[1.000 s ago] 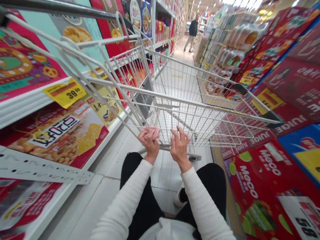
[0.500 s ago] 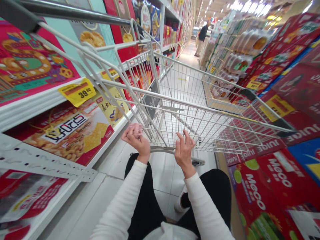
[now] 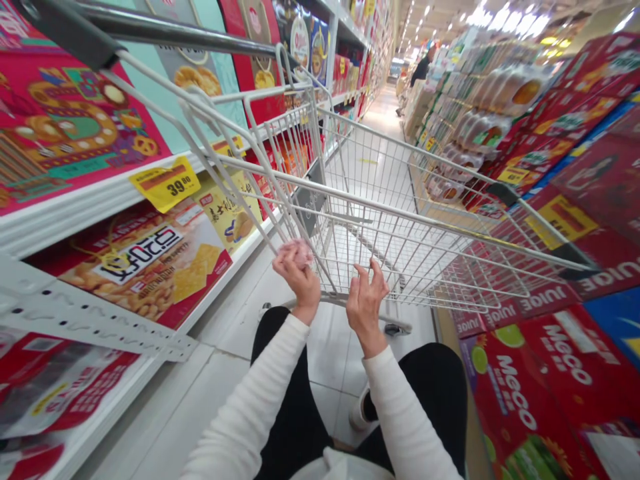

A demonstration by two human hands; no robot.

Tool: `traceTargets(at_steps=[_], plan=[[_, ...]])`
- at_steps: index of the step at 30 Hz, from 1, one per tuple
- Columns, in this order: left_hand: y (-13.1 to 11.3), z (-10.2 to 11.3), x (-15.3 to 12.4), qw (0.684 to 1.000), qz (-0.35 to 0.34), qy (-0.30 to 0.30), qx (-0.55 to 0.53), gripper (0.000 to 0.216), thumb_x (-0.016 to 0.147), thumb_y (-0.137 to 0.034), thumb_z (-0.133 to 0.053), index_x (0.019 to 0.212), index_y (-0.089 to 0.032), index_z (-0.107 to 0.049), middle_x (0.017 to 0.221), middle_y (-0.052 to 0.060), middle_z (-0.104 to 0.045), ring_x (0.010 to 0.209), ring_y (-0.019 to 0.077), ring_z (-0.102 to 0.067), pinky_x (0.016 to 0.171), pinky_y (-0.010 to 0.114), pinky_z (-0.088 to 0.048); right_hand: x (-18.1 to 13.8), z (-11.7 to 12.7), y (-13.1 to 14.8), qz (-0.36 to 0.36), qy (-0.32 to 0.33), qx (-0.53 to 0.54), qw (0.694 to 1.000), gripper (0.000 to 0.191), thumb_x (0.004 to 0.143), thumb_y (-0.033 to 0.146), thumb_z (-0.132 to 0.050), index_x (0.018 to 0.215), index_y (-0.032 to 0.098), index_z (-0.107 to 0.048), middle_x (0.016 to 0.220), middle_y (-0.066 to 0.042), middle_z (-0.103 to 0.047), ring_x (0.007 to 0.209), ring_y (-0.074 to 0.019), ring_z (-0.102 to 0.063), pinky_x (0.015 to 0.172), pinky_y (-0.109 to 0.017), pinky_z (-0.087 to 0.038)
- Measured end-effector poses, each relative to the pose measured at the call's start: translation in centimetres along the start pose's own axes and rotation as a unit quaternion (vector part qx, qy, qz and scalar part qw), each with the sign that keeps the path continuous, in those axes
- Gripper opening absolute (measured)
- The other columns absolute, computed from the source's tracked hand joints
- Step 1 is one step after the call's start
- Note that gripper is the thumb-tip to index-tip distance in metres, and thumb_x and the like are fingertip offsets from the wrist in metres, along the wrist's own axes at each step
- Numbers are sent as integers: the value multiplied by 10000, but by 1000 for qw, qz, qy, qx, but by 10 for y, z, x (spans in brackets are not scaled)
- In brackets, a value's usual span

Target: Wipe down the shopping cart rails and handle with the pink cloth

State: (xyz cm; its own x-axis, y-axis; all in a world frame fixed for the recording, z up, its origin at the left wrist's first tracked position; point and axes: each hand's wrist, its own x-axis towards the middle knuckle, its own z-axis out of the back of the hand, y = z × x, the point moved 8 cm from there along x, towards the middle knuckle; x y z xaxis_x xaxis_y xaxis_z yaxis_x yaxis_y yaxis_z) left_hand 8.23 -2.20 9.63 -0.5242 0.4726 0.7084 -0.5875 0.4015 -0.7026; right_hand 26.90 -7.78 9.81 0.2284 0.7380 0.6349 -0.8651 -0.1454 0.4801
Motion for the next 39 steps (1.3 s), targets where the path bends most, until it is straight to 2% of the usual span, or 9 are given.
traceTargets(at_steps=[4, 10, 16, 19, 22, 26, 28, 33, 39], plan=[[4, -8, -26, 997, -35, 63, -31, 355, 872, -143, -454, 1214, -191, -533, 1162, 123, -546, 1178, 256, -503, 1062, 444, -417, 4, 0, -6, 6, 12, 1, 1000, 383, 1041, 257, -311, 1307, 165, -571, 1483, -192, -489, 1395, -266, -469, 1095, -480, -300], [34, 19, 10, 996, -67, -49, 16, 323, 892, -186, -510, 1211, -178, -560, 1166, 122, -471, 1146, 260, -466, 1095, 478, -358, 0, -5, 0, 6, 3, 19, 1000, 386, 1032, 272, -322, 1313, 155, -559, 1536, -223, -374, 1448, -313, -378, 1115, -552, -313], [50, -24, -29, 991, -115, 65, 19, 172, 925, -221, -542, 1070, -213, -635, 1048, 89, -521, 1074, 248, -493, 1024, 456, -375, -14, -16, 15, 4, -24, 30, 999, 382, 1013, 270, -363, 1330, 169, -549, 1583, -222, -264, 1451, -348, -320, 1084, -578, -354], [63, -30, -58, 982, -125, 130, 48, 166, 946, -217, -532, 1070, -232, -640, 1053, 79, -553, 1084, 233, -512, 1019, 442, -374, -19, -26, 15, 23, 0, 29, 999, 373, 1006, 257, -376, 1326, 168, -548, 1554, -226, -325, 1430, -344, -355, 1074, -569, -355], [69, -27, -63, 970, -158, 173, 57, 174, 949, -251, -566, 1101, -251, -652, 1068, 72, -568, 1105, 227, -515, 1009, 417, -380, -20, -35, 12, 31, 20, 28, 999, 374, 1005, 250, -382, 1329, 161, -545, 1538, -230, -370, 1408, -327, -398, 1071, -544, -347], [67, -12, -27, 985, -151, 65, 60, 164, 937, -297, -597, 1068, -226, -664, 1040, 82, -546, 1067, 235, -513, 1000, 428, -386, -9, -44, 24, 83, 26, 20, 996, 397, 1006, 219, -376, 1367, 175, -536, 1538, -186, -453, 1432, -264, -407, 1125, -478, -291], [64, -19, -12, 987, -143, 49, 50, 165, 929, -309, -599, 1050, -218, -665, 1039, 90, -550, 1072, 245, -515, 1012, 450, -386, -1, -51, 33, 119, 41, 1, 992, 417, 1013, 224, -380, 1403, 184, -520, 1554, -164, -473, 1438, -237, -417, 1150, -456, -247], [62, -49, -29, 979, -149, 138, -9, 154, 950, -321, -575, 1041, -226, -654, 1025, 73, -571, 1085, 225, -543, 987, 420, -410, 16, -69, 35, 111, 99, -44, 988, 452, 1033, 259, -366, 1467, 211, -485, 1618, -184, -400, 1382, -239, -495, 1047, -425, -292], [85, -52, -82, 955, -157, 247, 55, 259, 1014, -294, -453, 1073, -229, -696, 1054, 79, -632, 1160, 227, -509, 1016, 406, -376, 24, -74, 28, 92, 109, -50, 989, 455, 1044, 288, -334, 1417, 111, -525, 1561, -206, -478, 1191, -244, -595, 1017, -428, -305]])
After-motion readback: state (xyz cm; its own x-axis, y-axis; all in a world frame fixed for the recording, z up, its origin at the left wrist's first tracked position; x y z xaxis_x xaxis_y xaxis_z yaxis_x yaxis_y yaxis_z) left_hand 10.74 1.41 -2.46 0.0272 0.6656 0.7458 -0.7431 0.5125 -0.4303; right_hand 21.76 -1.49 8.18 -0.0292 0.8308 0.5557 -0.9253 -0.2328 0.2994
